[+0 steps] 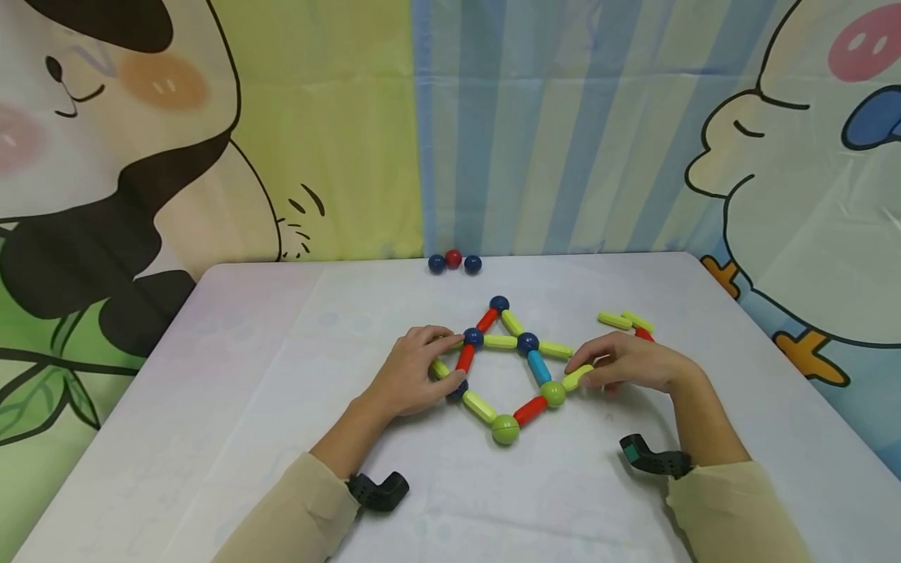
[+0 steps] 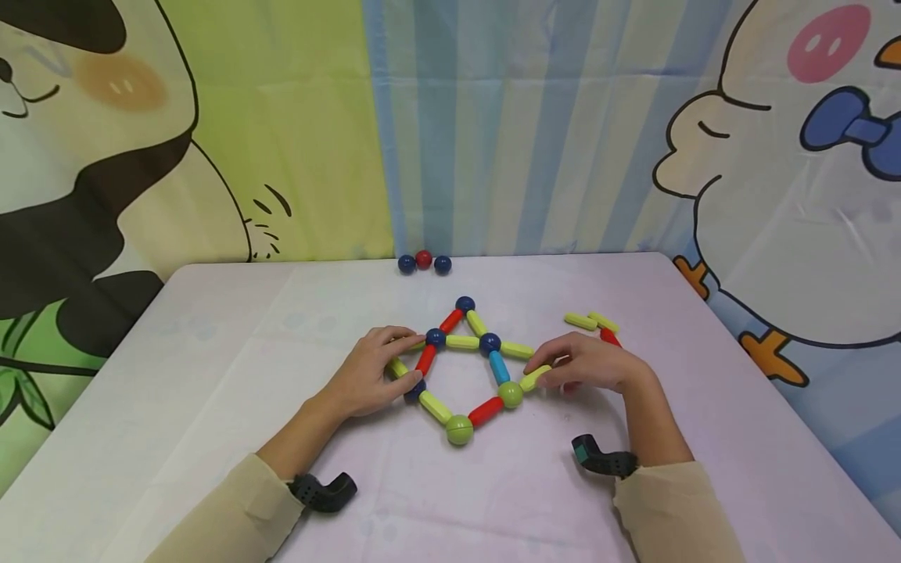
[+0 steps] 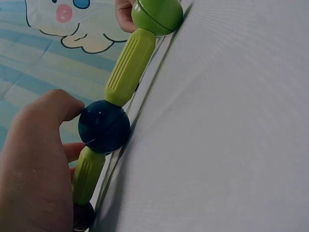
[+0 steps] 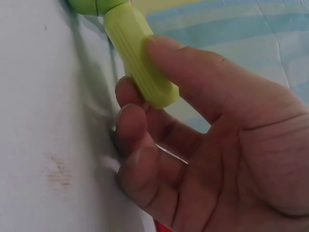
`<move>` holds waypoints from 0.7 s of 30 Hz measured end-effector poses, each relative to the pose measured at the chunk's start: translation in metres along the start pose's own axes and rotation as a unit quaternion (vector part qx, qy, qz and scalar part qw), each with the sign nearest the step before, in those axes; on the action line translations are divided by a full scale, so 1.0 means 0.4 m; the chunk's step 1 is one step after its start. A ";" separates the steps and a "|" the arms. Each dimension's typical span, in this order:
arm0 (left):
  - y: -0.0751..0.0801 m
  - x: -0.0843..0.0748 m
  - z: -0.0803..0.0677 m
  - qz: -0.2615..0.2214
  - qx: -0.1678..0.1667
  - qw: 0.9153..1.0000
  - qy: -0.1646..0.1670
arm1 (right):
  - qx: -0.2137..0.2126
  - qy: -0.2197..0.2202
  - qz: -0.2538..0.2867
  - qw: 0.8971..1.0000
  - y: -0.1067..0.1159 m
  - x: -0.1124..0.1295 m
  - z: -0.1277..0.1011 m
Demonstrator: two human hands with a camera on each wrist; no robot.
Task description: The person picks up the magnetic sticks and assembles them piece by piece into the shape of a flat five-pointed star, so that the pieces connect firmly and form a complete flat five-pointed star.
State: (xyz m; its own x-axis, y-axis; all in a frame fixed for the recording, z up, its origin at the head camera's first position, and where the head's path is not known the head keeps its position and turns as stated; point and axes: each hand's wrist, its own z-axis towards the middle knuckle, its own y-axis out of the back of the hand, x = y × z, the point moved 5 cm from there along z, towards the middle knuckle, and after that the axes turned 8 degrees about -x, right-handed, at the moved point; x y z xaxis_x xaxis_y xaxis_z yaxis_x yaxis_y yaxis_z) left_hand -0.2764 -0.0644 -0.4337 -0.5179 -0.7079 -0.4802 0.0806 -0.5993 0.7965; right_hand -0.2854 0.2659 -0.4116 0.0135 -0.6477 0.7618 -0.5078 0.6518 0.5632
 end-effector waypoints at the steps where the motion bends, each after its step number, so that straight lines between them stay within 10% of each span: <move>1: 0.001 -0.001 0.000 -0.001 0.000 1.000 0.000 | 0.001 0.000 -0.001 1.000 -0.002 0.001 0.001; 21: 0.012 -0.003 0.001 0.037 -0.056 0.998 -0.023 | -0.057 -0.032 0.040 0.997 -0.006 -0.007 0.018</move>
State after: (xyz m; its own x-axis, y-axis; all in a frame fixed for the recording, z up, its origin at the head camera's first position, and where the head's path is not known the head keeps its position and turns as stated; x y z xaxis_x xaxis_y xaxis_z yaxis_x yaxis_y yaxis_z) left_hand -0.2757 -0.0664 -0.4291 -0.5447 -0.7353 -0.4033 0.2125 -0.5862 0.7818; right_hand -0.2905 0.2634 -0.4173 -0.0802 -0.6130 0.7860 -0.4046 0.7407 0.5364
